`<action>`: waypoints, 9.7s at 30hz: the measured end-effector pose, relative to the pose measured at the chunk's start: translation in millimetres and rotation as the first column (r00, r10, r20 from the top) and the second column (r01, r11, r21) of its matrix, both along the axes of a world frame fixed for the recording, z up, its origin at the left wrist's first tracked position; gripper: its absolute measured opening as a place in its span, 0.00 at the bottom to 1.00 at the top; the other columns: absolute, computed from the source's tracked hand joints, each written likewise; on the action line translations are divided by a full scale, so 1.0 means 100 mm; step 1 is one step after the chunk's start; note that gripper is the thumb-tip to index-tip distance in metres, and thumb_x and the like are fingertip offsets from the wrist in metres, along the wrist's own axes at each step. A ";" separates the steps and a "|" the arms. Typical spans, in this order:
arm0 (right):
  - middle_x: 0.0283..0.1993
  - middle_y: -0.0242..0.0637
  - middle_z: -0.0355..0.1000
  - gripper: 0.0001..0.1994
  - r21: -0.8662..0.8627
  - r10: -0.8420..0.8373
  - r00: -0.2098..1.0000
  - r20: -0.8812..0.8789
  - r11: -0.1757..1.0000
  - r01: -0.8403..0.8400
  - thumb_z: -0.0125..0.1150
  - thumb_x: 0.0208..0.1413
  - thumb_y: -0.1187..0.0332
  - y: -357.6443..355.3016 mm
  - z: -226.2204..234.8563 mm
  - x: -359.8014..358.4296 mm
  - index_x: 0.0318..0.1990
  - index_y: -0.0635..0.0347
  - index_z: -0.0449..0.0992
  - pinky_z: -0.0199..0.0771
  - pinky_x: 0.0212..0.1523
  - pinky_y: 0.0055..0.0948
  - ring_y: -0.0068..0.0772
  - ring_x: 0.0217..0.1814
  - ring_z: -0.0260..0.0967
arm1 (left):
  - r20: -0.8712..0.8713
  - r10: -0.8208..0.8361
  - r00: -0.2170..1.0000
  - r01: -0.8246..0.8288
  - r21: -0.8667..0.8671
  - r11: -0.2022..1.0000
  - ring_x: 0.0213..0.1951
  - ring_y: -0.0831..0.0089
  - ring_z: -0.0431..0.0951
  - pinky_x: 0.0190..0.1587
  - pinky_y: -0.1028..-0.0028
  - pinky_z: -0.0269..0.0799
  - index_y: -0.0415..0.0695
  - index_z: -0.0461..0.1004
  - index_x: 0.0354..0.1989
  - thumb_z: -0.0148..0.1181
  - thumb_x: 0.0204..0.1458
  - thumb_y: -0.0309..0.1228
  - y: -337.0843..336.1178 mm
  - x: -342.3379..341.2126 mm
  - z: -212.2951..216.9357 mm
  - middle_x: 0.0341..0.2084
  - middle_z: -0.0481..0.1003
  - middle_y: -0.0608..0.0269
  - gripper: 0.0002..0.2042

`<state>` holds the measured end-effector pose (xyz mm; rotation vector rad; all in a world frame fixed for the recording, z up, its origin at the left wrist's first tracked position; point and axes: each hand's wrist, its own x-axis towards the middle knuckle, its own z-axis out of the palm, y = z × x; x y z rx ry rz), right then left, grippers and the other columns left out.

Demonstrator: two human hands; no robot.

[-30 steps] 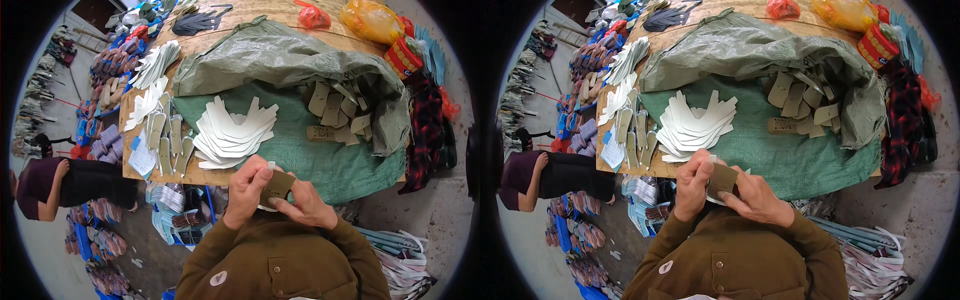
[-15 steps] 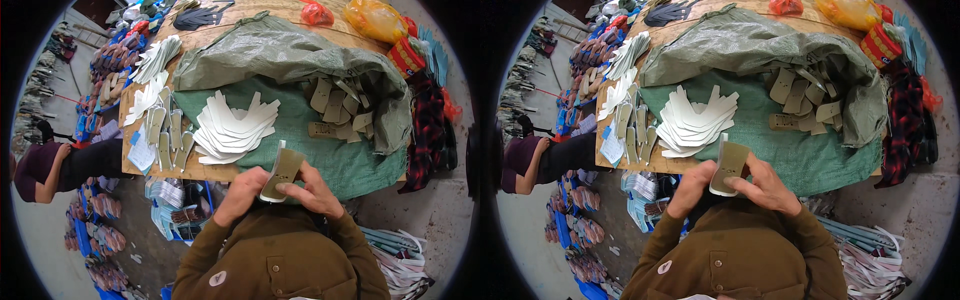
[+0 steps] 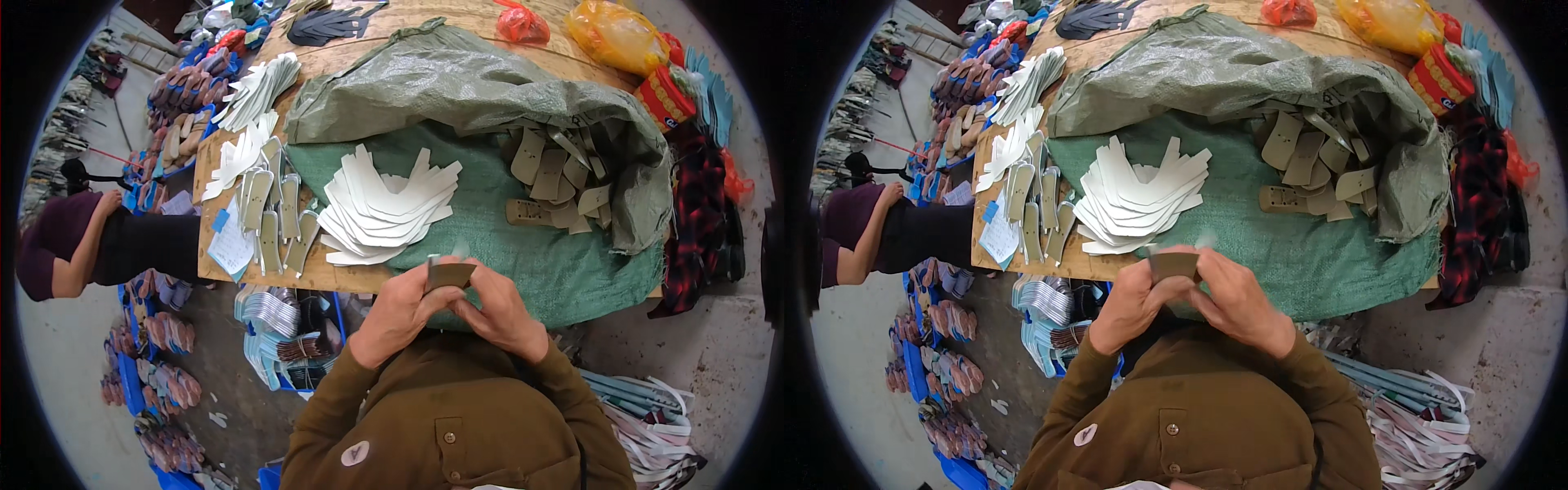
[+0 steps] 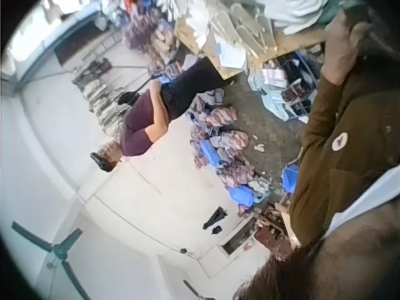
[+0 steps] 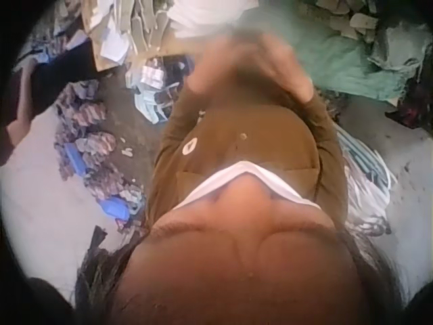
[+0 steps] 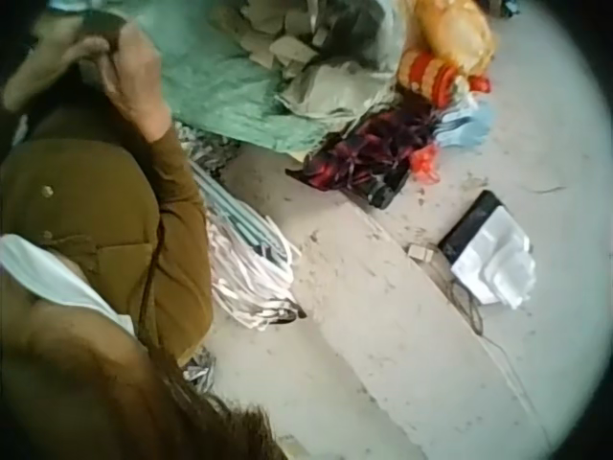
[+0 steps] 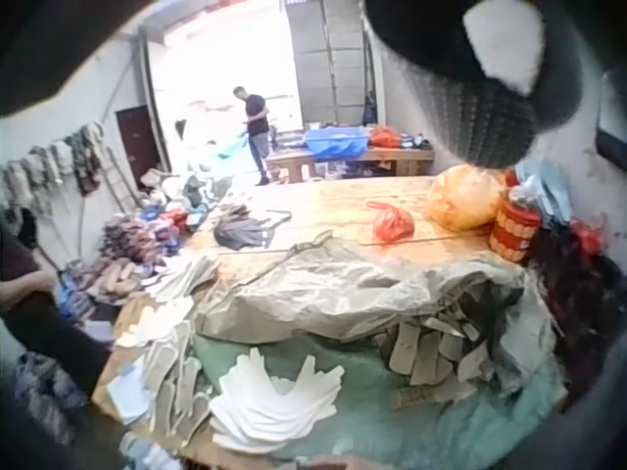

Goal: The person repeatedly picks up a white shoe insole and a brown cardboard insert, aligns them, and presses them together. The person then places the assembled pair onto a pile on the table. This process is repeated continuously throughout the clip.

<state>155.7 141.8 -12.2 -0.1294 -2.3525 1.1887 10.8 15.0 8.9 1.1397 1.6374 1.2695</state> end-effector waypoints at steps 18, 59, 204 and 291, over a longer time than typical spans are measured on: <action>0.33 0.41 0.78 0.08 -0.460 -0.237 0.971 0.039 0.858 0.228 0.58 0.61 0.74 -0.17 0.02 -0.14 0.43 0.69 0.78 0.73 0.33 0.24 0.22 0.31 0.73 | -0.480 0.295 0.827 -0.028 0.488 0.873 0.43 0.58 0.82 0.39 0.70 0.81 0.45 0.72 0.56 0.56 0.51 0.16 -0.11 0.06 -0.29 0.61 0.65 0.36 0.22; 0.27 0.27 0.70 0.09 -0.885 0.044 0.993 0.113 0.459 0.080 0.59 0.62 0.69 0.10 -0.11 0.02 0.35 0.66 0.79 0.61 0.24 0.15 0.13 0.23 0.62 | 0.109 -0.013 0.994 0.030 -0.164 0.986 0.41 0.73 0.77 0.47 0.71 0.72 0.39 0.60 0.67 0.57 0.60 0.35 -0.08 0.22 -0.22 0.42 0.78 0.58 0.28; 0.35 0.41 0.76 0.07 0.239 -0.121 0.992 0.038 0.965 0.109 0.62 0.52 0.69 0.29 -0.52 -1.32 0.36 0.61 0.79 0.70 0.43 0.40 0.47 0.40 0.72 | -0.828 0.524 0.199 -0.679 0.268 0.683 0.54 0.47 0.70 0.53 0.58 0.66 0.39 0.71 0.56 0.55 0.59 0.49 -0.83 -2.09 -0.49 0.53 0.70 0.43 0.26; 0.44 0.38 0.64 0.16 0.800 -0.158 0.913 0.376 0.552 -0.235 0.64 0.42 0.68 1.29 0.31 0.04 0.40 0.57 0.68 0.65 0.46 0.37 0.40 0.46 0.65 | 0.960 0.149 0.236 -0.367 -0.054 0.929 0.52 0.64 0.75 0.60 0.70 0.73 0.32 0.65 0.56 0.43 0.67 0.30 -0.08 0.12 -0.53 0.57 0.68 0.49 0.15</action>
